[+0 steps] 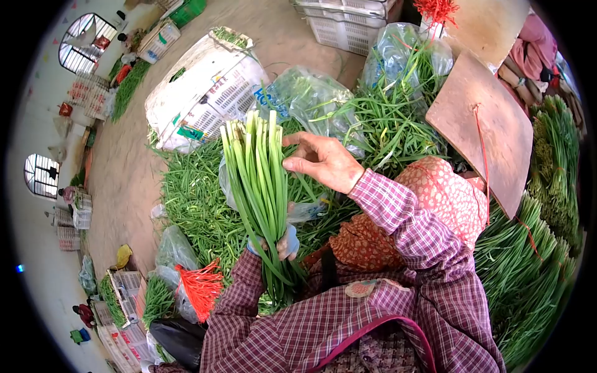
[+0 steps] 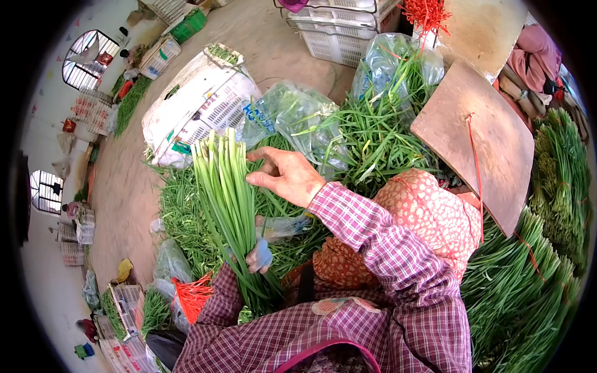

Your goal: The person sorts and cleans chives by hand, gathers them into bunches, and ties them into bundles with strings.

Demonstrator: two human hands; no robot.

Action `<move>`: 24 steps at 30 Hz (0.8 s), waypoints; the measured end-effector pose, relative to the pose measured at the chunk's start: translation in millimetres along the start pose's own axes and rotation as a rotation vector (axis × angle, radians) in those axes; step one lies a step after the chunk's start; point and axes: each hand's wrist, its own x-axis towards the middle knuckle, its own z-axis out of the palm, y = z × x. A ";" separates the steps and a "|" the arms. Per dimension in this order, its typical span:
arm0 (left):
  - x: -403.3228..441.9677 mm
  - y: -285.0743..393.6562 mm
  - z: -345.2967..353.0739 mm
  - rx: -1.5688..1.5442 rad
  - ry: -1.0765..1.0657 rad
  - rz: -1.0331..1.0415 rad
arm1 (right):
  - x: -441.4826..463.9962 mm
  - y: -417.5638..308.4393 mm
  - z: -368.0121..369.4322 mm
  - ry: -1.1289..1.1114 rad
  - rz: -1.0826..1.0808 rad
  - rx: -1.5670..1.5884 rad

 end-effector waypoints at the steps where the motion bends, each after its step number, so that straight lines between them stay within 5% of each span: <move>1: 0.6 0.5 0.6 0.000 0.001 -0.002 | 0.2 0.4 -1.7 0.001 0.000 0.001; 5: -2.6 2.1 1.7 0.046 -0.003 -0.002 | 6.5 21.9 -29.6 0.464 -0.427 -0.652; 7: -4.1 5.5 2.3 0.081 -0.007 0.005 | 4.1 26.6 -56.8 0.615 -0.382 -0.817; 8: -5.3 10.5 3.7 0.169 0.055 -0.002 | -0.3 26.5 -68.9 0.525 -0.127 -0.853; 10: 3.3 19.3 11.8 0.266 0.116 0.005 | -2.5 35.8 -77.7 0.437 -0.092 -1.004; 14: 65.3 29.2 40.5 0.521 0.624 0.034 | 16.9 3.9 -59.5 0.048 0.059 -0.157; 16: 96.1 22.0 42.5 0.331 0.748 0.100 | 31.0 -20.5 -57.1 -0.023 0.108 -0.009; 18: 123.6 8.4 47.2 0.449 0.756 0.069 | 42.4 -15.4 -56.9 -0.079 0.068 0.303; 22: 136.4 -36.7 34.0 0.585 0.648 0.112 | 30.6 6.5 -69.1 -0.148 0.201 0.446; 24: 123.2 -40.6 52.0 0.687 0.708 -0.046 | 25.8 67.5 -78.8 -0.097 0.248 0.373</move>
